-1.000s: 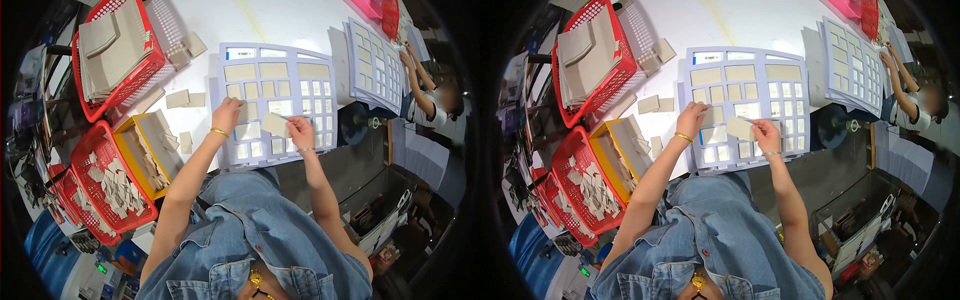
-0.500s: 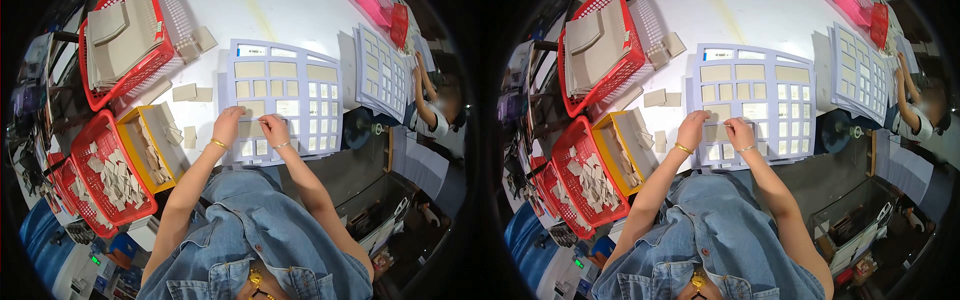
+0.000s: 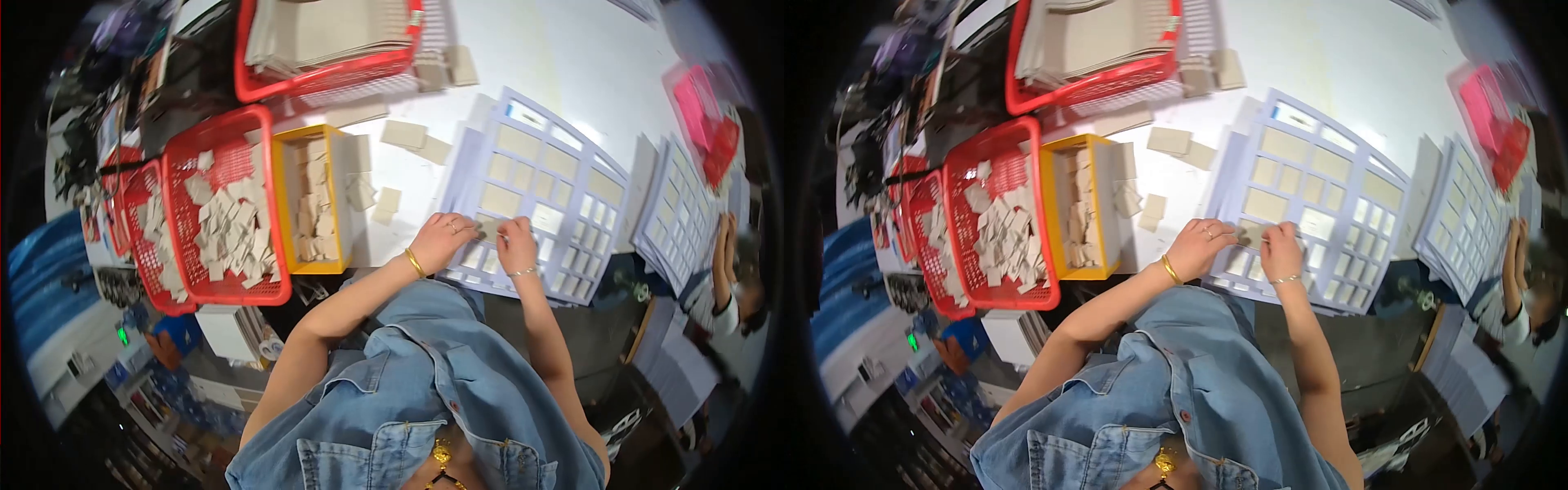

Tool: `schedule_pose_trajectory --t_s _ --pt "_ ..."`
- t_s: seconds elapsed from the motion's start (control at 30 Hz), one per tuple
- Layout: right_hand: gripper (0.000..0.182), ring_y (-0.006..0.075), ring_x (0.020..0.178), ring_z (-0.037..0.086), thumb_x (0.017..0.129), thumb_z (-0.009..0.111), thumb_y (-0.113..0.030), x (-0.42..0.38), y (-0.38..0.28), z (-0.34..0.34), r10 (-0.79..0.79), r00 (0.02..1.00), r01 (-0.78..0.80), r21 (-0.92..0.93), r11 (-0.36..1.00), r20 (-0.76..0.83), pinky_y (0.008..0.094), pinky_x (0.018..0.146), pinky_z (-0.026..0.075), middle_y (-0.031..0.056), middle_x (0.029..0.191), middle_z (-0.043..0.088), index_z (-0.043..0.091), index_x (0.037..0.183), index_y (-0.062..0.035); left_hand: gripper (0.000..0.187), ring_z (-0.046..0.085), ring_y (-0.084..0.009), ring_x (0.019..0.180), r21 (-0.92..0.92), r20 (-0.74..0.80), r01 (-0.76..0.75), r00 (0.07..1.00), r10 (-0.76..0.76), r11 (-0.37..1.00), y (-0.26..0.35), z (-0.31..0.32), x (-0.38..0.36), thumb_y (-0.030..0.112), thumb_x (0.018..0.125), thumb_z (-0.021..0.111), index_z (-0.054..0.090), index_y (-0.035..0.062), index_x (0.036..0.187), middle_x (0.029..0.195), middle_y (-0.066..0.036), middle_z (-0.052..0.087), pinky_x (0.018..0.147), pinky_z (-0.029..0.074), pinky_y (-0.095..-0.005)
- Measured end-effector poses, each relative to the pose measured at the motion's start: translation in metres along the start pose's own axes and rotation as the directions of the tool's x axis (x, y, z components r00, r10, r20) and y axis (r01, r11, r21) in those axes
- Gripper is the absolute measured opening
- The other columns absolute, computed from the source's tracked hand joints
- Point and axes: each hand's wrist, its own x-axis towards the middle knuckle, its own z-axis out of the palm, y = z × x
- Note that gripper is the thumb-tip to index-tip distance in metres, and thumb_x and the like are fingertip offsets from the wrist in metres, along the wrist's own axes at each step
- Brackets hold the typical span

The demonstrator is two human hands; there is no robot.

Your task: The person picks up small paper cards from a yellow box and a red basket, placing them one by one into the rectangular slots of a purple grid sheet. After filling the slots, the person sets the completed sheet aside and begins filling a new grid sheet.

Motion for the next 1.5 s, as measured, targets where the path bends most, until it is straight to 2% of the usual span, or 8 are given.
schedule_pose_trajectory --t_s 0.17,0.27,0.37,0.53,0.8,1.07,1.27,1.5 --pt "0.013 0.0306 0.082 0.062 0.077 0.066 -0.007 0.018 -0.025 -0.006 0.072 0.980 -0.076 0.018 0.997 0.185 0.0412 0.065 0.050 0.0110 0.095 0.056 0.059 0.088 -0.0081 0.027 0.059 -0.0306 0.087 0.056 -0.402 0.223 0.897 -0.182 0.973 -0.043 -0.070 -0.057 -0.006 0.076 0.059 0.062 0.0066 0.100 0.099 -0.012 0.061 0.073 0.048 -0.0380" --pt "0.011 0.0291 0.085 0.062 0.078 0.066 -0.008 0.052 -0.083 -0.004 -0.043 0.996 0.037 0.074 0.997 0.084 0.0402 0.068 0.050 0.0092 0.090 0.059 0.061 0.087 -0.0074 0.019 0.058 -0.0320 0.081 -0.213 -0.471 0.608 0.623 -0.625 0.765 -0.070 -0.114 -0.090 -0.008 0.081 0.055 0.059 0.0012 0.098 0.092 -0.015 0.058 0.070 0.048 -0.0368" --pt "0.008 0.0268 0.086 0.060 0.078 0.067 -0.011 0.100 -0.148 0.030 -0.398 0.917 0.397 0.131 0.909 -0.016 0.0399 0.076 0.047 0.0062 0.085 0.062 0.064 0.085 -0.0084 0.016 0.057 -0.0315 0.081 -0.162 -0.544 0.713 0.512 -0.665 0.682 -0.128 -0.116 -0.122 -0.006 0.082 0.056 0.057 0.0006 0.096 0.092 -0.016 0.056 0.072 0.047 -0.0377" --pt "0.008 0.0195 0.094 0.058 0.079 0.063 -0.019 0.159 -0.268 0.131 -0.697 0.683 0.712 0.010 0.702 0.218 0.0370 0.083 0.039 0.0009 0.086 0.065 0.068 0.085 -0.0156 0.014 0.055 -0.0363 0.086 -0.139 -0.557 0.697 0.532 -0.637 0.704 -0.171 -0.095 -0.138 -0.003 0.079 0.060 0.055 -0.0005 0.092 0.094 -0.019 0.056 0.077 0.045 -0.0429" --pt "0.015 0.0152 0.098 0.060 0.082 0.057 -0.014 0.192 -0.310 0.251 -0.511 0.522 0.844 -0.326 0.426 0.683 0.0369 0.082 0.042 -0.0006 0.092 0.067 0.071 0.086 -0.0170 0.018 0.054 -0.0374 0.098 -0.180 -0.432 0.715 0.560 -0.707 0.676 -0.137 -0.089 -0.155 -0.002 0.078 0.060 0.055 0.0003 0.095 0.100 -0.018 0.054 0.086 0.044 -0.0440" --pt "0.014 0.0192 0.086 0.067 0.077 0.063 -0.015 0.202 -0.324 0.240 -0.499 0.285 0.956 -0.204 0.211 0.818 0.0361 0.078 0.047 0.0040 0.087 0.072 0.073 0.086 -0.0152 0.015 0.055 -0.0362 0.095 -0.289 -0.420 0.671 0.552 -0.720 0.683 -0.146 -0.093 -0.163 -0.003 0.079 0.057 0.056 0.0008 0.094 0.100 -0.017 0.054 0.083 0.046 -0.0424" --pt "0.016 0.0216 0.091 0.067 0.081 0.059 -0.014 0.210 -0.332 0.220 -0.397 0.348 0.897 -0.178 0.404 0.849 0.0375 0.085 0.046 0.0044 0.093 0.072 0.074 0.087 -0.0139 0.013 0.056 -0.0348 0.093 -0.327 -0.440 0.650 0.537 -0.719 0.686 -0.160 -0.097 -0.157 -0.005 0.079 0.056 0.056 -0.0007 0.091 0.095 -0.017 0.058 0.082 0.046 -0.0409" --pt "0.007 0.0229 0.083 0.064 0.077 0.062 -0.017 0.219 -0.309 0.169 -0.717 0.620 0.763 -0.033 0.645 0.319 0.0378 0.079 0.044 0.0050 0.079 0.066 0.067 0.075 -0.0119 0.031 0.056 -0.0343 0.094 -0.236 -0.502 0.728 0.475 -0.722 0.644 -0.164 -0.110 -0.123 -0.002 0.073 0.068 0.052 0.0024 0.099 0.101 -0.016 0.057 0.082 0.046 -0.0414"
